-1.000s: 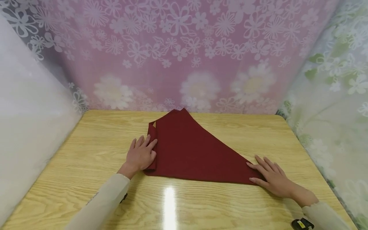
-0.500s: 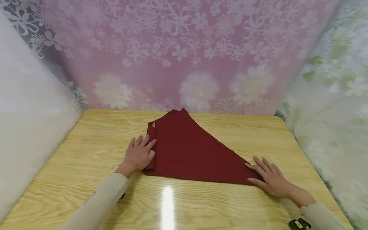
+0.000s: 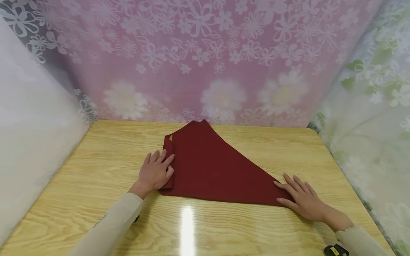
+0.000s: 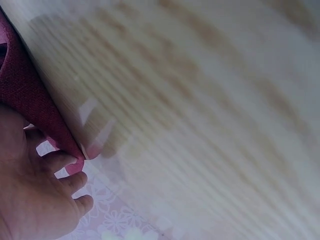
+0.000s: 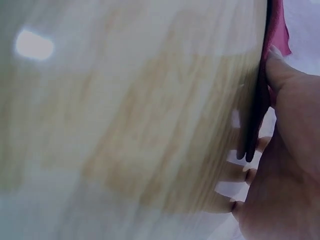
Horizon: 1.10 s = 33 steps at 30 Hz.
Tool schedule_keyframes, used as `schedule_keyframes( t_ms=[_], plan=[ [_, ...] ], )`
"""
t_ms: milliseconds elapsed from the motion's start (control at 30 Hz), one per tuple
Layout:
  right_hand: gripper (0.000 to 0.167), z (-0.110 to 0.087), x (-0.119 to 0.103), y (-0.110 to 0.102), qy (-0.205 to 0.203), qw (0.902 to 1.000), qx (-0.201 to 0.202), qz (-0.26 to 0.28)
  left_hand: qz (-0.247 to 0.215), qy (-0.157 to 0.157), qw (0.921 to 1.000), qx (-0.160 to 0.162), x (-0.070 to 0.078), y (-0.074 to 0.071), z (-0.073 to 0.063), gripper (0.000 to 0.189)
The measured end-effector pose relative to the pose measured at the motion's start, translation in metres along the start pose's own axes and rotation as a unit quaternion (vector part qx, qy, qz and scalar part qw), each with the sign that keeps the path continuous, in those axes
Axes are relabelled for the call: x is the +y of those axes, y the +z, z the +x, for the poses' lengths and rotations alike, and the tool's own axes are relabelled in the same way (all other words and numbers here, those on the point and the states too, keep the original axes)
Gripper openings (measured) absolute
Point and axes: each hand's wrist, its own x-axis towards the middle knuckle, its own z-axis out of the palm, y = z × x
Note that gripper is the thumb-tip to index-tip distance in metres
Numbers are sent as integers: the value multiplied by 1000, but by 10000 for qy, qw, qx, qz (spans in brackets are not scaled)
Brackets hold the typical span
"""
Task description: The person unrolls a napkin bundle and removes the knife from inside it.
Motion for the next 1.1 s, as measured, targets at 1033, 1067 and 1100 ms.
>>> schedule_keyframes(
  t_ms=[1033, 1067, 1100],
  plan=[
    [54, 5, -9, -11, 148, 9970, -413, -633, -210, -53, 9985, -506, -7, -6, 3, 54],
    [54, 4, -9, -11, 148, 9967, -431, -674, -239, -49, 9984, -511, -6, -5, 2, 54],
    [55, 3, -8, -11, 156, 9963, -442, -725, -264, -37, 9984, -505, -5, -5, 2, 54]
  ],
)
